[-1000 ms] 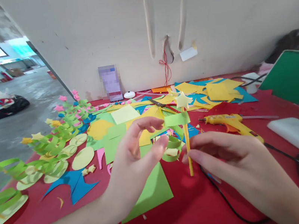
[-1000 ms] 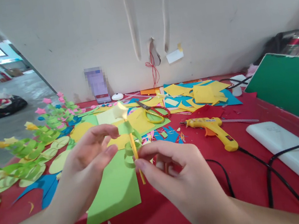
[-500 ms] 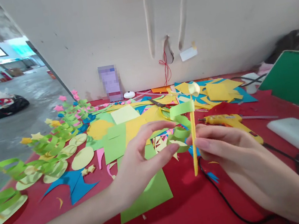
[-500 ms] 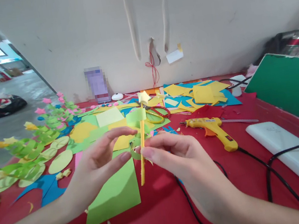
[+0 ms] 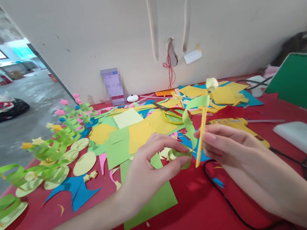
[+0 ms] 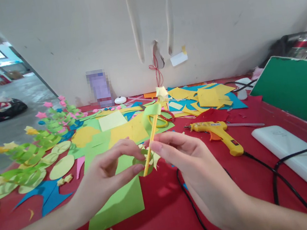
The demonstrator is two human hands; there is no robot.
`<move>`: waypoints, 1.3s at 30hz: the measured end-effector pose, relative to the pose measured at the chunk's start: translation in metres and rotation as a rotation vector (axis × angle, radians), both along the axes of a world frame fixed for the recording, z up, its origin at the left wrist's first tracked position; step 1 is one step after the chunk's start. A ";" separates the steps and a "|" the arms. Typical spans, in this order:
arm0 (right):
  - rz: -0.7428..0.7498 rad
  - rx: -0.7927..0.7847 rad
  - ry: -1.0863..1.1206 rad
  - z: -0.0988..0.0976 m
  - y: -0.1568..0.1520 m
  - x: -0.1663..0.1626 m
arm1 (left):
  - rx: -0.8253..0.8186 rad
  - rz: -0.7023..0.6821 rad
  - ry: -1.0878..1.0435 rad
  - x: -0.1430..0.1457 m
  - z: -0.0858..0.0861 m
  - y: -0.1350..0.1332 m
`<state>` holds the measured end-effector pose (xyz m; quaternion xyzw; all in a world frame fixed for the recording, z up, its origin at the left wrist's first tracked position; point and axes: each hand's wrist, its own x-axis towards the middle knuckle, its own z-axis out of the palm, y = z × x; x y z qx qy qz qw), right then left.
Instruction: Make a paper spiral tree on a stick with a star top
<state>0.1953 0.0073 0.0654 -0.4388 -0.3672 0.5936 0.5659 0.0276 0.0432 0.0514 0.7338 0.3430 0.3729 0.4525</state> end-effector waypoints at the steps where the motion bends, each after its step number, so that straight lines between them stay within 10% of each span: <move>1: 0.001 0.023 0.008 0.000 0.000 0.000 | 0.023 -0.009 -0.003 0.000 0.001 0.000; 39: 0.142 0.286 -0.583 -0.005 0.000 -0.010 | -0.004 0.174 -0.051 -0.003 0.011 -0.003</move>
